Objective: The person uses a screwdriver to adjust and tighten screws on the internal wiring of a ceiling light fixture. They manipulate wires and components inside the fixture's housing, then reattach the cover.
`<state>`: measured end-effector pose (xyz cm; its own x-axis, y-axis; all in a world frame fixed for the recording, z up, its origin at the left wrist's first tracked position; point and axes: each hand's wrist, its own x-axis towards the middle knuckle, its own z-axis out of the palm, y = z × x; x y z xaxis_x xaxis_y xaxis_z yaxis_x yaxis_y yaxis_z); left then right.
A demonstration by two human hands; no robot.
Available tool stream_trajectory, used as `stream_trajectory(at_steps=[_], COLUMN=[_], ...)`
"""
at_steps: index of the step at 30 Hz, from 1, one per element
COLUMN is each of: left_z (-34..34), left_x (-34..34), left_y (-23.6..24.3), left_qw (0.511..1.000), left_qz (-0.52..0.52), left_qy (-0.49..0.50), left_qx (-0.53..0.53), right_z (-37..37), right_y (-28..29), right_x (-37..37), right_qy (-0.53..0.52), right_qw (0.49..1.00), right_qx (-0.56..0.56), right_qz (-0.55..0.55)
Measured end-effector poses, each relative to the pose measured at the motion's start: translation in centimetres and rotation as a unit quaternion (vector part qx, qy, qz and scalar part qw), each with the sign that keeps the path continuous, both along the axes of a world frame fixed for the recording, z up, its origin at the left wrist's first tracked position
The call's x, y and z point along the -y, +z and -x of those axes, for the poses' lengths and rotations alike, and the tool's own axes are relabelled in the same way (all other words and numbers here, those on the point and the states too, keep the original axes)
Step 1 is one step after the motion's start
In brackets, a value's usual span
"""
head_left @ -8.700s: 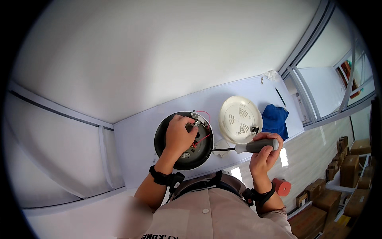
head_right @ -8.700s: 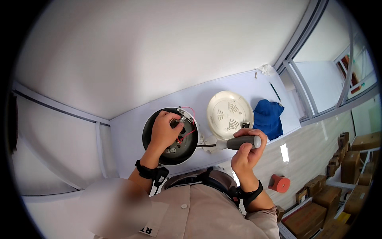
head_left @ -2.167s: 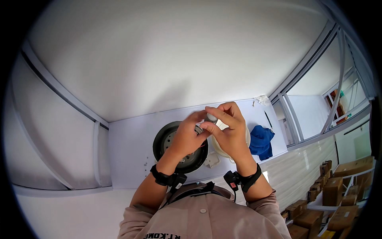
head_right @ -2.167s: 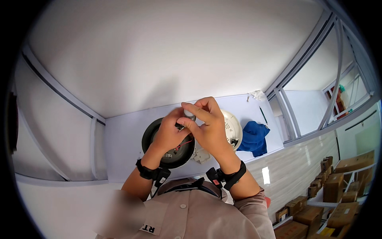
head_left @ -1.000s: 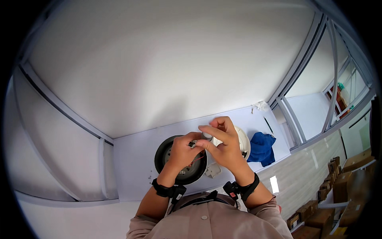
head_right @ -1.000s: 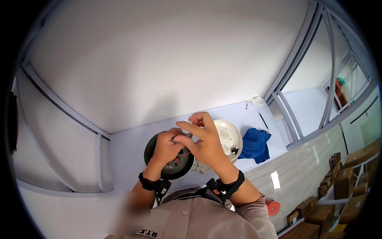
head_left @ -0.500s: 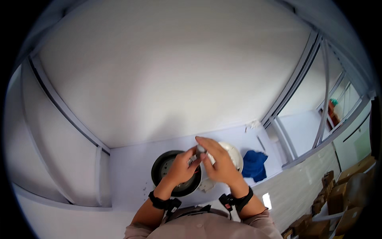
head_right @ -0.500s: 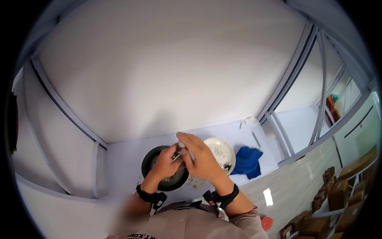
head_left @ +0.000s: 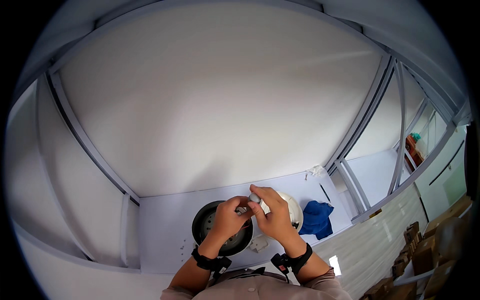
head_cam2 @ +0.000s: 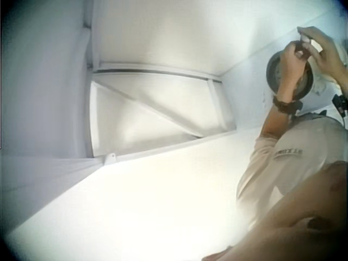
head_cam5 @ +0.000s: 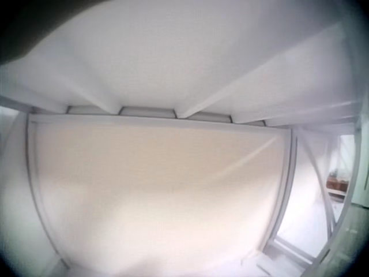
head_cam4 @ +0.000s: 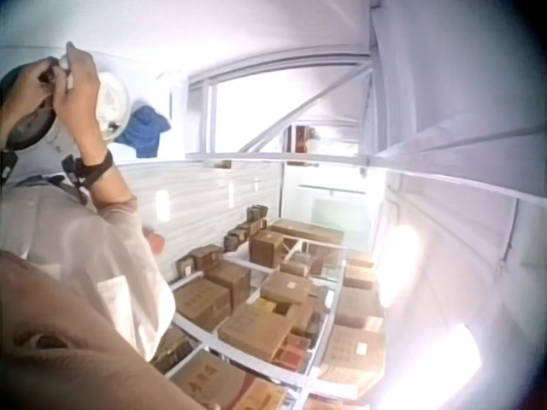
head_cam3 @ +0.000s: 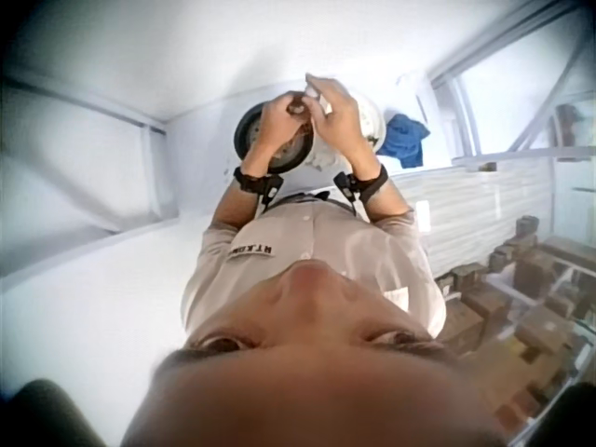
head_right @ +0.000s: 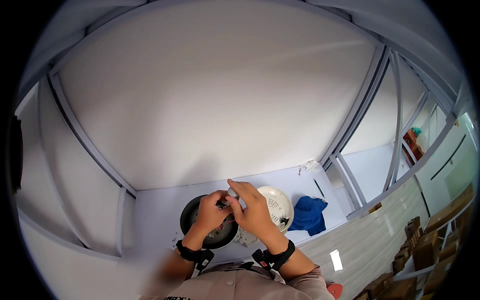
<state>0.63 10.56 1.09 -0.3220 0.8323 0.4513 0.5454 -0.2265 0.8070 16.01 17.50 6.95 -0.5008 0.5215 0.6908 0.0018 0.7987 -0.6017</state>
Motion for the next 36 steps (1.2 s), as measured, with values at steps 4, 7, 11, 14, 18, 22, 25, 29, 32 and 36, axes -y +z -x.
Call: stream_trajectory(at_steps=[4, 7, 11, 14, 18, 22, 25, 29, 32, 36], left_z=[-0.2, -0.8, -0.7, -1.0, -0.9, -0.8, -0.4, 0.5, 0.3, 1.0], left_x=[-0.2, 0.0, 0.5, 0.3, 0.0, -0.1, 0.2, 0.7, 0.8, 0.1], left_y=[-0.5, -0.2, 0.3, -0.1, 0.7, 0.1, -0.2, -2.0, -2.1, -4.9], left_qw=[0.999, 0.999, 0.998, 1.0, 1.0, 0.999, 0.996, 0.995, 0.98, 0.976], left_qz=[-0.021, -0.012, 0.049, 0.017, 0.007, 0.009, 0.014, 0.092, 0.191, 0.187], left_qy=[-0.023, -0.032, -0.031, -0.015, 0.017, 0.028, 0.009, -0.026, -0.021, -0.016], left_qx=[-0.014, -0.004, -0.021, -0.019, 0.016, -0.035, -0.088, -0.04, -0.043, -0.106], right_z=[0.0, -0.1, -0.4, -0.8, -0.5, 0.3, -0.2, -1.0, -0.5, -0.5], right_y=[-0.4, -0.2, 0.1, -1.1, -0.3, 0.2, -0.4, -1.1, -0.4, -0.8], right_x=[-0.4, -0.3, 0.3, -0.2, 0.2, 0.6, 0.5, 0.2, 0.4, 0.0], right_qy=[-0.022, -0.021, -0.044, -0.056, -0.001, 0.005, -0.007, -0.016, -0.003, 0.013], right_qw=[0.999, 0.999, 0.999, 0.997, 0.999, 0.999, 1.0, 0.997, 0.996, 1.0], right_qx=[-0.015, -0.021, -0.003, 0.027, -0.009, -0.036, 0.003, 0.054, -0.031, -0.023], right_qz=[-0.018, -0.019, -0.013, 0.039, 0.037, 0.01, 0.019, 0.062, 0.084, 0.006])
